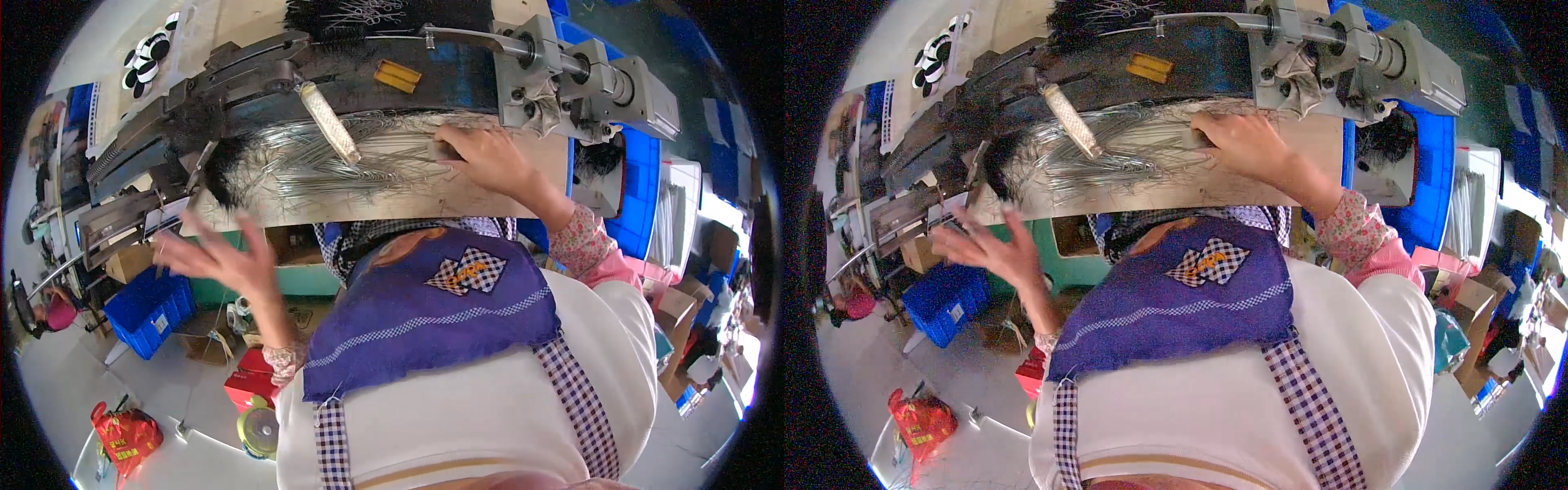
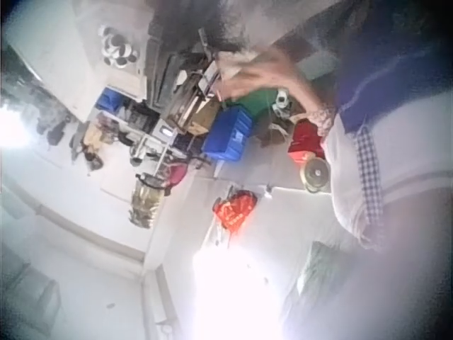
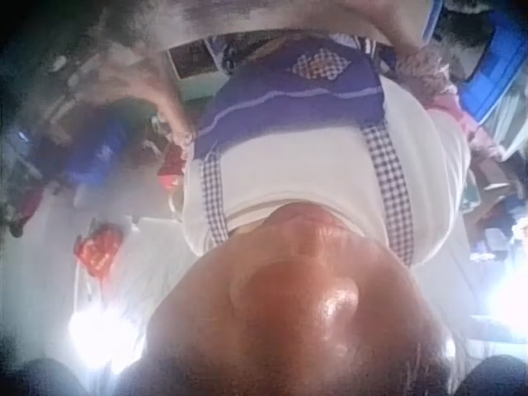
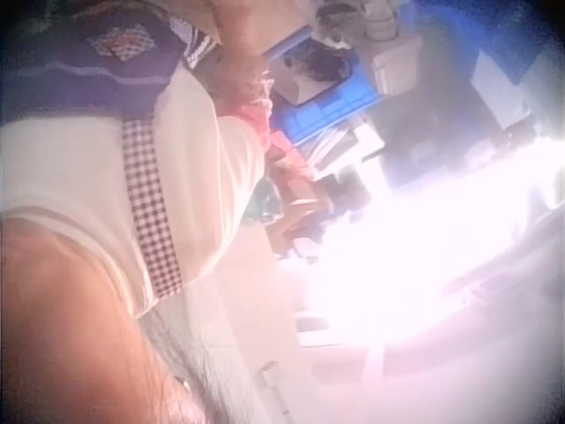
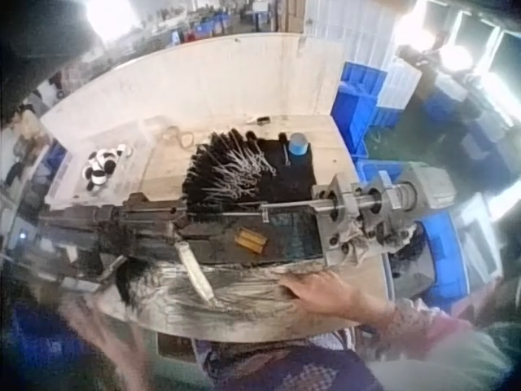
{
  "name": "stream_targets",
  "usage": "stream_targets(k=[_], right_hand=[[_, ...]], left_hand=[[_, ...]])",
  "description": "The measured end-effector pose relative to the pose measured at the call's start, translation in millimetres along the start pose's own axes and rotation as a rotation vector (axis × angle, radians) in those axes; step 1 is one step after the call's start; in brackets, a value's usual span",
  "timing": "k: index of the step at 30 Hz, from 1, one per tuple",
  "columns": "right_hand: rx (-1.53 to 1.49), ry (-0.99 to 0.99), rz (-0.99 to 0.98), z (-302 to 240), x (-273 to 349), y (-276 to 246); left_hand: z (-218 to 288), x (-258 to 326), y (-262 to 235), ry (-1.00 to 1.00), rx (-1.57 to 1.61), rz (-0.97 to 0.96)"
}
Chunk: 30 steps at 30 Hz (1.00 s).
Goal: Grouping and securing bundles of black synthetic fibers at a factory workbench.
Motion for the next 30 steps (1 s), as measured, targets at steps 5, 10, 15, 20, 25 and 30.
stream_targets(k=[5,10,15,20,25,30], right_hand=[[-0.134,-0.045,0.128,3.8,1.9,2.7],[-0.09,-0.072,0.237,9.3,7.4,2.1],[-0.166,0.045,0.157,16.4,11.7,-1.1],[0.151,-0.094,0.353,-21.3,36.2,-47.7],[0.458,-0.352,0.468,-95.9,43.1,-136.3],[0.256,-0.4,0.428,-152.4,31.6,-187.0]], left_hand=[[-214.2,98.3,20.9,-0.519,-0.535,-0.338],[-245.8,114.9,24.5,-0.776,0.001,-0.214],[-104.2,61.3,23.0,-0.242,-0.242,-0.022],[5.8,-25.4,-2.4,-0.468,1.013,0.005],[162.5,-90.9,-41.4,0.282,1.087,-0.239],[170.0,-57.3,15.6,0.253,1.243,-0.649]])
Point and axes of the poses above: each hand's wrist, its own x-axis away from the middle knuckle, its own y-axis out of the palm, z = x × y, the point moved 8 cm from there along -x, towards the middle knuckle, and after that the axes turned 3 degrees about z, right-handed, at the moved point
